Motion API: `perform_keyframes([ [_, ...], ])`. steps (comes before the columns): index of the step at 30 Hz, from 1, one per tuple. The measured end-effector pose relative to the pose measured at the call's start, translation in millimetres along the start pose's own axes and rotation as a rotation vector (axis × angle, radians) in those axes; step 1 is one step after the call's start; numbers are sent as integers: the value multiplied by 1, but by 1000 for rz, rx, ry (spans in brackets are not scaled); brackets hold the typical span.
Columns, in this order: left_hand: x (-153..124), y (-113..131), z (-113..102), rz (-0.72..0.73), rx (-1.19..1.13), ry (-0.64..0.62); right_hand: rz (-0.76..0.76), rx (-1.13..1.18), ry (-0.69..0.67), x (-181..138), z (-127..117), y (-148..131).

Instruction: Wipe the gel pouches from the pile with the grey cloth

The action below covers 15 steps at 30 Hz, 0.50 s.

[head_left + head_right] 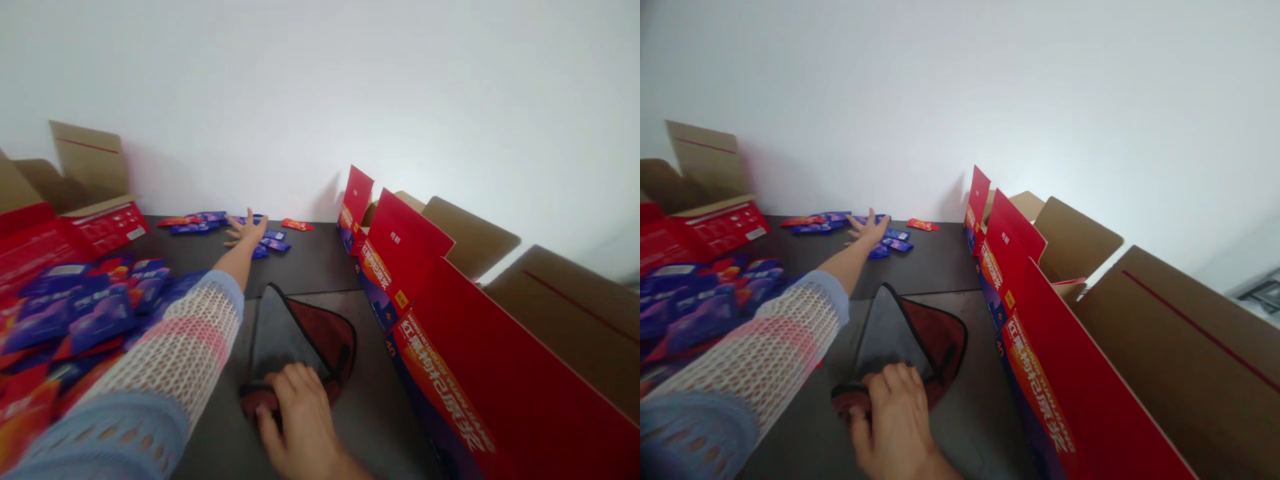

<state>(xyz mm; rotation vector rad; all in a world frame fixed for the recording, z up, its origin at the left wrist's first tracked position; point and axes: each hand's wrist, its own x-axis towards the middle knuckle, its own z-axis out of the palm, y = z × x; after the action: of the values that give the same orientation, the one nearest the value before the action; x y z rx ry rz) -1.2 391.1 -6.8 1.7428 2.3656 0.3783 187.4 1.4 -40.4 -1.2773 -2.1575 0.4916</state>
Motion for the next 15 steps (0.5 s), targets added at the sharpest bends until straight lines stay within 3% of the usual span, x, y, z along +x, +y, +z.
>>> perform_keyframes([
  [2, 1, 12, 11, -12, -75, 17, -3, -4, 9, 0, 3, 1],
  [4, 3, 20, 21, 74, -53, -16, 2, -15, 15, -1, 5, 0],
  [9, -2, 20, 28, 176, 1, -53, -12, -11, 92, -3, 9, -1],
  [12, -17, 12, 25, 268, 30, -102, -32, 59, 198, 0, 8, -5],
  [15, -43, 3, 23, 412, 77, -181, -33, 20, 121, 7, 4, -10],
])
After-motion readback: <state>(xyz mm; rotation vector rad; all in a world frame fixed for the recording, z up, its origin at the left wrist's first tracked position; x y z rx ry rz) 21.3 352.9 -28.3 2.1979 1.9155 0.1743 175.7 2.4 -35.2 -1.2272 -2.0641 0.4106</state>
